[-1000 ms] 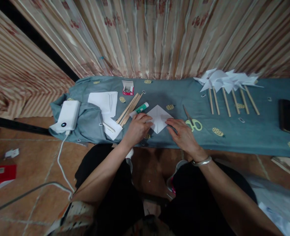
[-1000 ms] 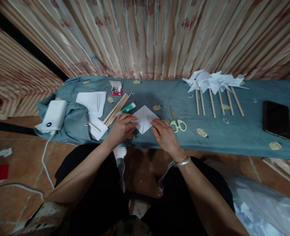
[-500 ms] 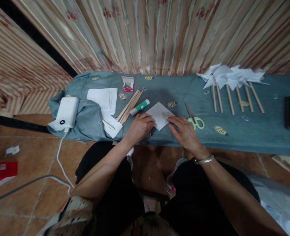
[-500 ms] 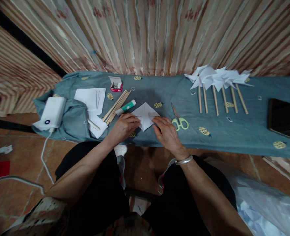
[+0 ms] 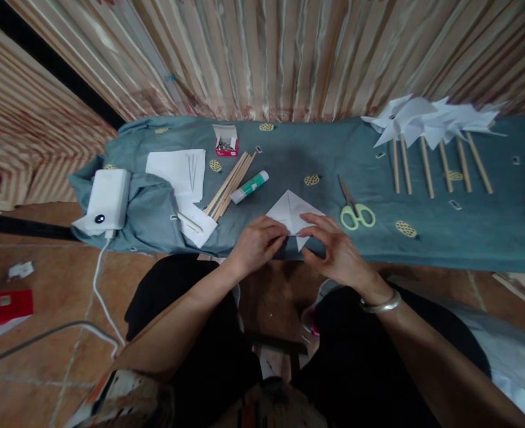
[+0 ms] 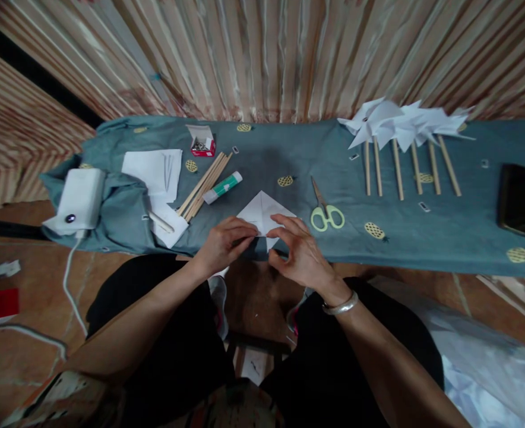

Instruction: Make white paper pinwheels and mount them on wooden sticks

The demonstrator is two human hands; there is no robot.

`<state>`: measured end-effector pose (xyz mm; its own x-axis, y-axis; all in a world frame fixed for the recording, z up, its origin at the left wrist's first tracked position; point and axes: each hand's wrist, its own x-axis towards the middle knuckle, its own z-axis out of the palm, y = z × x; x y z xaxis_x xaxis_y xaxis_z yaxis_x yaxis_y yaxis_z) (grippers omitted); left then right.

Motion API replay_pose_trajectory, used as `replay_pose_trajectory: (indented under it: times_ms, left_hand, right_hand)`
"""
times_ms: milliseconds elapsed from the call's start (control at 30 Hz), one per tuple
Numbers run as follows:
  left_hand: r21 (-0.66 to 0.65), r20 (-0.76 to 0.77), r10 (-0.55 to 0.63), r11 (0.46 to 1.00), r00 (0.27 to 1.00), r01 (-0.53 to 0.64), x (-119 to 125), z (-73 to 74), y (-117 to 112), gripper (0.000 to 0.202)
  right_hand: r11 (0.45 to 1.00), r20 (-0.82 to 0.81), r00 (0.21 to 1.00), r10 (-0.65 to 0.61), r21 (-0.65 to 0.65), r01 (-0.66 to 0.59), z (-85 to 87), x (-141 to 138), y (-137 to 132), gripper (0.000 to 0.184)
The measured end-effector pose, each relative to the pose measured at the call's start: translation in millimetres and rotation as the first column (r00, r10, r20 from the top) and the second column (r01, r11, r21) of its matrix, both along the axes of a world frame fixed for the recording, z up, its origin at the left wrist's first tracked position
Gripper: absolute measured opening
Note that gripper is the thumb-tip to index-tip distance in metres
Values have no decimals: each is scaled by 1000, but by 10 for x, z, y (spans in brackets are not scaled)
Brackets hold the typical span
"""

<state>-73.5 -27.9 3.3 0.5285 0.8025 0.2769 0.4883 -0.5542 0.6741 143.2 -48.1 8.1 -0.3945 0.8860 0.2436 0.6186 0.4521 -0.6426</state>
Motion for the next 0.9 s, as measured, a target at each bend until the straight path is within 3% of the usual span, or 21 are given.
replay_pose_trajectory:
  times_ms: [200,500,633,900]
  left_hand:
    - [-65,57,65,996,996,-61,23,11,-3,16]
    - [-10,43,80,997,996,-80,40,-34,-8,14]
    - [57,31,110,992,993,-112,33,-68,-24,19]
    - [130,23,40,991,999,-42,21,-79,-16,18]
  right_hand:
    - [997,-66,996,-67,-31,65,-44,-11,34,11]
    - [981,-206,960,-192,-61,184,-156,-122,97,11]
    - [978,-192,960,-206,-24,205,-165,-152,127,11]
    - [974,-122,966,-227,-6,228,-147,-186,137,12]
